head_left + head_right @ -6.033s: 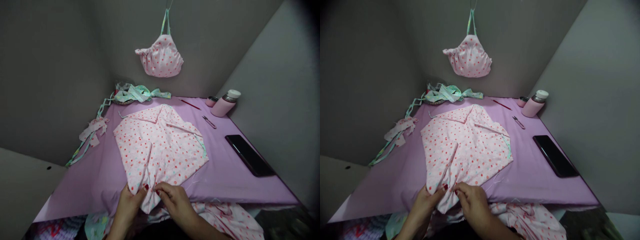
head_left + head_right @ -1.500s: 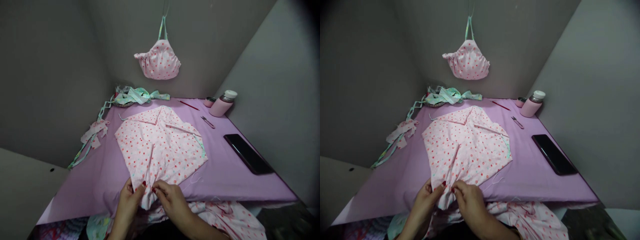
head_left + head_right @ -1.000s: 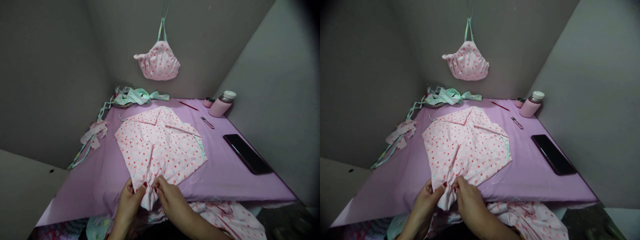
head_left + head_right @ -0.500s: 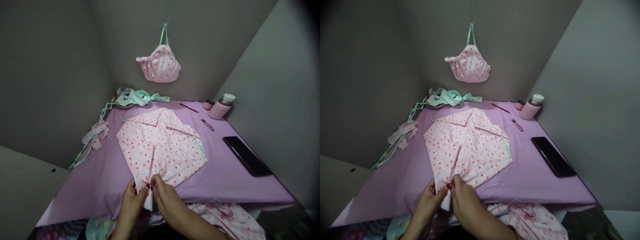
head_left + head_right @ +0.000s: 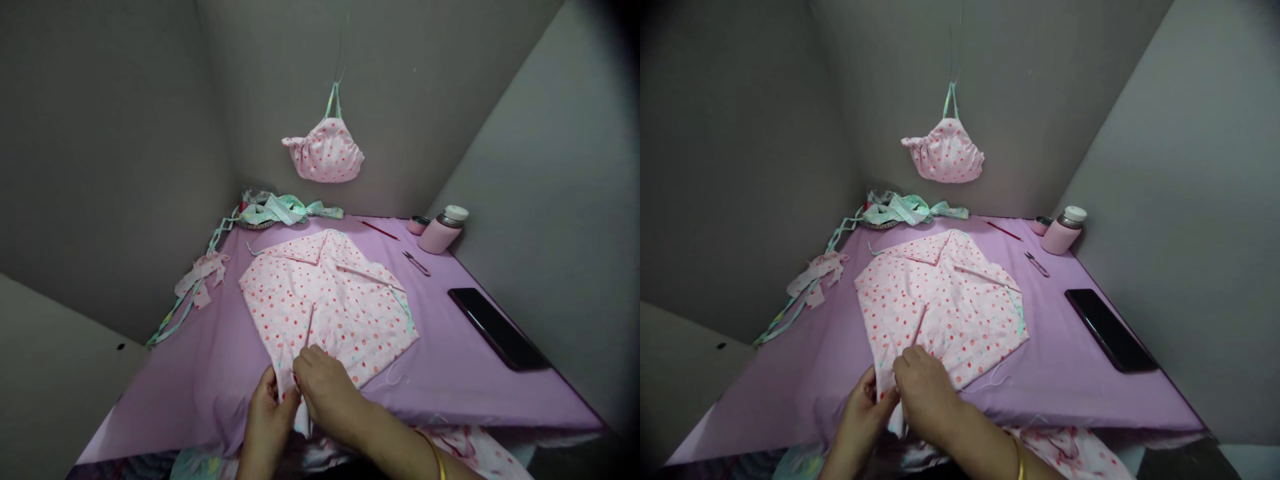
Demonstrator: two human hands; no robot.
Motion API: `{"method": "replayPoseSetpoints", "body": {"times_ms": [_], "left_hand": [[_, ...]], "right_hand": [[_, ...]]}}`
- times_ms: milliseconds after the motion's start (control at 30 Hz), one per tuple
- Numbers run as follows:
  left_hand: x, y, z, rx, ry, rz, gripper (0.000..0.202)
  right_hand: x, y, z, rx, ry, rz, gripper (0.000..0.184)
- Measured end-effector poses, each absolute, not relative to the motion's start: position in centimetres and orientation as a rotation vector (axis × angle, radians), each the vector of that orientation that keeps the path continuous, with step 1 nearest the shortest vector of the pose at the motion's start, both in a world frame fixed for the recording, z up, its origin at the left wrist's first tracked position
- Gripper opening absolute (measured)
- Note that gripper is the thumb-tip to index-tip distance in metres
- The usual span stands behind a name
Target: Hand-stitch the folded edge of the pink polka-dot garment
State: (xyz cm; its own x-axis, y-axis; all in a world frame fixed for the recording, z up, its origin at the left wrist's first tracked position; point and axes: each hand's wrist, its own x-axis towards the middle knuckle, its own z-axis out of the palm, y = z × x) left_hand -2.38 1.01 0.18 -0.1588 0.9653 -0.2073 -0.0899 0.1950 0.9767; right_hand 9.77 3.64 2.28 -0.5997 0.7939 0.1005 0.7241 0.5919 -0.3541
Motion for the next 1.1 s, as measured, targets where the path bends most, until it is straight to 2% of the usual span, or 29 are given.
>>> {"method": "replayPoseSetpoints", "body": {"times_ms": [100, 167, 333, 433, 567, 700, 767, 867, 933, 1033, 1100], "left_hand": [[-2.8, 1.2, 0.0, 1.011, 1.383, 1.202, 0.026], [-3.2, 1.4, -0.2, 1.025, 1.376, 1.186, 0.024], [-3.6, 1.8, -0.1, 0.874, 1.275, 1.135, 0.029], [-3.3, 1.8, 0.4, 0.899, 1.311, 1.113, 0.033], [-2.8, 1.6, 0.5, 1.061, 1.476, 1.068, 0.032], [-2.8, 1.3, 0.0, 1.147, 1.558, 0.996, 0.032], [-2.9, 1.3, -0.2, 1.114, 1.549, 0.973, 0.036], [-3.1, 1.3, -0.3, 1.106, 1.551, 0.939, 0.038], [-3.2, 1.4, -0.2, 1.117, 1.548, 0.941, 0.039], [-3.3, 1.4, 0.0, 1.111, 1.547, 0.958, 0.041], [-3.3, 1.4, 0.1, 1.103, 1.555, 0.946, 0.04]], "right_hand": [[9.6, 3.7, 1.6, -0.898, -2.561, 0.333, 0.01], [9.4, 4.0, 1.4, -0.814, -2.454, 0.366, 0.011], [9.2, 5.2, 1.1, -1.015, -2.075, 0.757, 0.016], [9.5, 5.3, 0.9, -1.052, -2.033, 0.871, 0.014], [9.3, 4.9, 1.5, -0.956, -2.114, 0.833, 0.014], [8.4, 5.6, 4.6, -0.804, -1.986, 0.707, 0.018], [8.3, 6.8, 6.5, -0.859, -1.729, 0.924, 0.018], [9.4, 9.1, 9.4, -0.884, -1.31, 1.505, 0.021], [11.1, 10.9, 11.8, -0.909, -1.18, 1.653, 0.021], [14.8, 13.7, 17.0, -1.026, -1.169, 1.317, 0.012], [18.0, 15.5, 21.6, -1.08, -1.165, 0.985, 0.015]]}}
